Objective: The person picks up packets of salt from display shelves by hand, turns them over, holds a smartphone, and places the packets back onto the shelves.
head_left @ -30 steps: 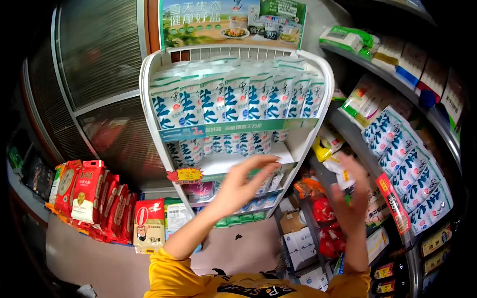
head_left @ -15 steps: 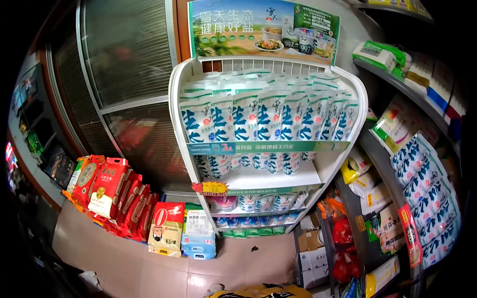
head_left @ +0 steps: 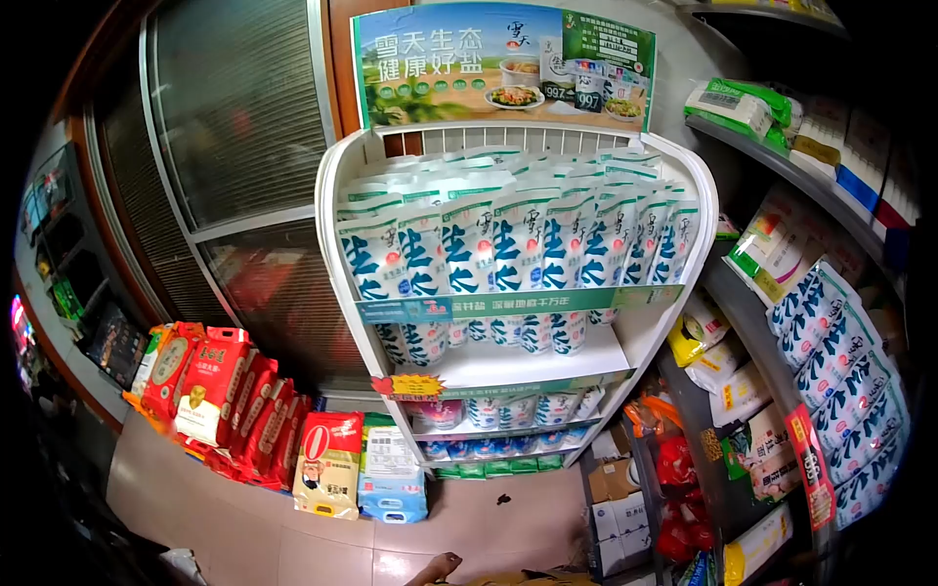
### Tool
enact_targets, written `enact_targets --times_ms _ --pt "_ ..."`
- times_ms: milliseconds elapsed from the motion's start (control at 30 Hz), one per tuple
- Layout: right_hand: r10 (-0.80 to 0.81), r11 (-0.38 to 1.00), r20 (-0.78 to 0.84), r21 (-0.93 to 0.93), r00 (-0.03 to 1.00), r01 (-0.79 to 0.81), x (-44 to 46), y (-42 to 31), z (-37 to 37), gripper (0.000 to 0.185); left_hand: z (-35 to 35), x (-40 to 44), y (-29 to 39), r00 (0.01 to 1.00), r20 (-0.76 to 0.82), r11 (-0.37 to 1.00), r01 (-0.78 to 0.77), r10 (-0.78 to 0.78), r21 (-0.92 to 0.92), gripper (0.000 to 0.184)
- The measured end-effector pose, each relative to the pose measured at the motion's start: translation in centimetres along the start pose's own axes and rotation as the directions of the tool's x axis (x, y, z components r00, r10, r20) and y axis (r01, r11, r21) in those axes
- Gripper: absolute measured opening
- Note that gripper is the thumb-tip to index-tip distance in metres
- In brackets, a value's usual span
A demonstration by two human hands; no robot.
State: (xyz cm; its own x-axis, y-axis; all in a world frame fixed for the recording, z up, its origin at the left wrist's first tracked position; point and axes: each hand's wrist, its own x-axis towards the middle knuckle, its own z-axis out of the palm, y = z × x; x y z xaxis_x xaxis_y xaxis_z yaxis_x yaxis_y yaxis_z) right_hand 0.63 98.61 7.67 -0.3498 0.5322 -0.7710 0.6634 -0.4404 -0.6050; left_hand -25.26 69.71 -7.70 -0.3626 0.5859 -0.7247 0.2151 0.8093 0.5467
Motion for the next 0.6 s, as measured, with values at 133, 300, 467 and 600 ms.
enact_targets --times_ms 133,300,467,600 --pt "0.000 0.998 -0.041 0.067 0.999 0.002 -1.6 1.5 -0.9 0.054 0.0 -1.8 1.6 0.987 0.062 0.988 0.152 -0.150 -0.026 0.045" --pt "0.030 0.975 -0.123 0.223 0.992 -0.002 -4.9 4.4 -2.7 0.061 2.4 2.3 -3.7 0.988 0.136 0.978 0.045 -0.074 0.205 0.041" --pt "-0.034 0.865 -0.228 0.481 0.973 0.143 -10.6 6.7 -4.6 0.067 1.3 2.7 -3.7 0.990 0.139 0.978 -0.065 0.038 0.197 0.036" --pt "-0.400 0.484 -0.289 0.739 0.870 0.468 -16.1 4.2 -5.9 0.073 0.8 4.6 -5.8 0.993 0.085 0.992 -0.094 0.087 0.083 0.038"
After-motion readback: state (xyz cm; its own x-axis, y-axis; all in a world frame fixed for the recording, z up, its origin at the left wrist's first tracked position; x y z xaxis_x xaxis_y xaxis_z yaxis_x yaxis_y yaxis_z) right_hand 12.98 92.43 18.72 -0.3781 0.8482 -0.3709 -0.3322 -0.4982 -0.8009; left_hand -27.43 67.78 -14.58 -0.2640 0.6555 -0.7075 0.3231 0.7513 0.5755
